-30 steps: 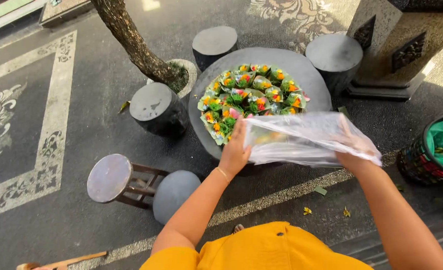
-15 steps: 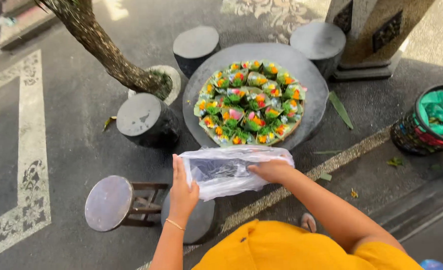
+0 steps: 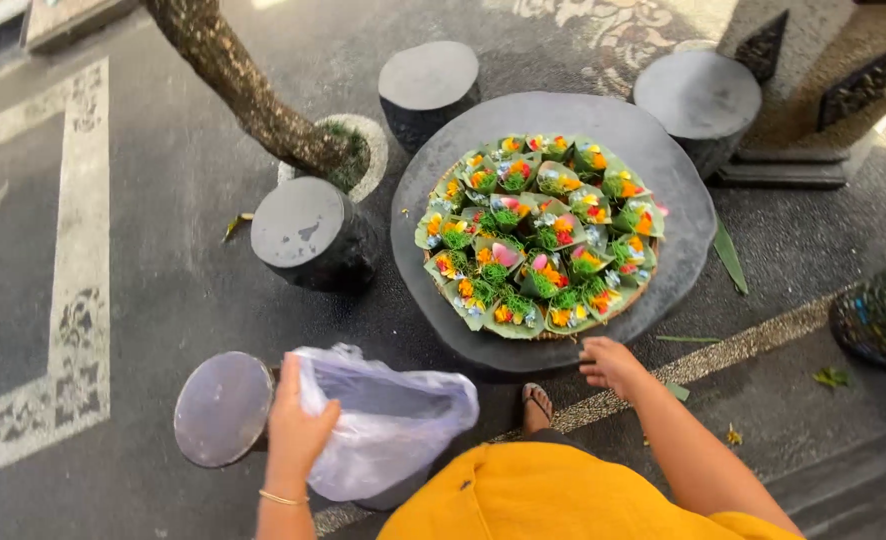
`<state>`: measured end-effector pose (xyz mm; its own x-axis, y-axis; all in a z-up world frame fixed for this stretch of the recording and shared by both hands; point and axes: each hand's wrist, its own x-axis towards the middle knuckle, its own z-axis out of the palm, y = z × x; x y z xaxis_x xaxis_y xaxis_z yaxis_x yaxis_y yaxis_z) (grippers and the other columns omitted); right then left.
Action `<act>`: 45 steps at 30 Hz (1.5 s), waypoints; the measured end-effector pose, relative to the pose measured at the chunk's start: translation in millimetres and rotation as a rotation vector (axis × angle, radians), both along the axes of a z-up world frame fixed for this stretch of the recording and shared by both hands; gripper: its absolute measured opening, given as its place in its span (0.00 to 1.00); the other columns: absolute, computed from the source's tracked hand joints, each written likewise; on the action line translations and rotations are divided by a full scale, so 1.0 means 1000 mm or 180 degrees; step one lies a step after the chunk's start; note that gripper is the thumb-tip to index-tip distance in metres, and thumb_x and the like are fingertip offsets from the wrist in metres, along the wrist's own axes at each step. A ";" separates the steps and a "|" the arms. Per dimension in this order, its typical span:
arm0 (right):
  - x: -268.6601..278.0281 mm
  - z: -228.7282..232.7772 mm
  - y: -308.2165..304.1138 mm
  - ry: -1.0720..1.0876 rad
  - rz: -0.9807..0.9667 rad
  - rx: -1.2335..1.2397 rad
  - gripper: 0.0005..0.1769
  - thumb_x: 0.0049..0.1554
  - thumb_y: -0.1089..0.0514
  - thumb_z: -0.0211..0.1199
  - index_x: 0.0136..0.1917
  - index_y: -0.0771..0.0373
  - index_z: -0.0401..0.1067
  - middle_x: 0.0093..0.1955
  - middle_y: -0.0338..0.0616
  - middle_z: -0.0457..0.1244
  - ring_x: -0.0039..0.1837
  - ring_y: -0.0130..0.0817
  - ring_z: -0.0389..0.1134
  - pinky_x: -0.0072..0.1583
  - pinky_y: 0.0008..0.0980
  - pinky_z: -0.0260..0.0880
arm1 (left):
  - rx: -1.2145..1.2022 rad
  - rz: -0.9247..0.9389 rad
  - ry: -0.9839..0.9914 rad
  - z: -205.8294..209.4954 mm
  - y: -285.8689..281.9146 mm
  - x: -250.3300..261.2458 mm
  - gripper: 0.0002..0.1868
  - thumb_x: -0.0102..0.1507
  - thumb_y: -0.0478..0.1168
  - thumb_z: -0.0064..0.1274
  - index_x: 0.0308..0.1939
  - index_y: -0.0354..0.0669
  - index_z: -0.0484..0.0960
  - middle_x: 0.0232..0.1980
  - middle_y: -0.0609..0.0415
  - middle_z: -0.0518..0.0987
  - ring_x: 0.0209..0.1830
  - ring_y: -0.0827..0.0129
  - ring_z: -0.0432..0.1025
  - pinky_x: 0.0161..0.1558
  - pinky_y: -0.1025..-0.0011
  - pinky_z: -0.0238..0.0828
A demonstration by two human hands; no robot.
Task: The person places small leaf-wrapped floral offerings into a clear plastic bag by hand, picking them one at a time from a large basket.
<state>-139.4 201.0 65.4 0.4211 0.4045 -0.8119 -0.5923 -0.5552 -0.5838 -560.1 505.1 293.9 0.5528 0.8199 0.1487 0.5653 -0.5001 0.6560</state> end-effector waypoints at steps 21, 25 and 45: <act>0.099 -0.079 0.038 0.0111 -0.1958 -0.0068 0.30 0.68 0.42 0.45 0.69 0.70 0.58 0.64 0.58 0.63 0.53 0.55 0.71 0.49 0.50 0.78 | -0.1132 0.0288 -0.2634 0.104 0.075 0.155 0.43 0.60 0.18 0.47 0.80 0.25 0.54 0.74 0.41 0.68 0.73 0.60 0.67 0.68 0.67 0.71; 0.124 -0.119 0.020 -0.0097 -0.1852 -0.0185 0.31 0.70 0.43 0.45 0.68 0.76 0.60 0.62 0.68 0.64 0.54 0.70 0.64 0.47 0.51 0.80 | -0.1174 0.0381 -0.2401 0.112 0.079 0.173 0.43 0.59 0.18 0.45 0.79 0.29 0.53 0.72 0.43 0.68 0.69 0.60 0.69 0.56 0.64 0.74; 0.152 -0.090 -0.029 -0.0113 -0.2463 -0.0481 0.30 0.70 0.40 0.44 0.73 0.65 0.56 0.64 0.54 0.63 0.54 0.53 0.71 0.48 0.47 0.78 | -0.1908 -0.0677 -0.1855 0.081 0.153 0.204 0.49 0.55 0.19 0.49 0.80 0.31 0.50 0.79 0.46 0.61 0.77 0.64 0.60 0.71 0.68 0.62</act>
<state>12.9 171.5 -25.0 0.5647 -0.1276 -0.8154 -0.8251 -0.0678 -0.5608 -355.6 658.2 374.6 0.6735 0.7385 0.0317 -0.0099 -0.0338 0.9994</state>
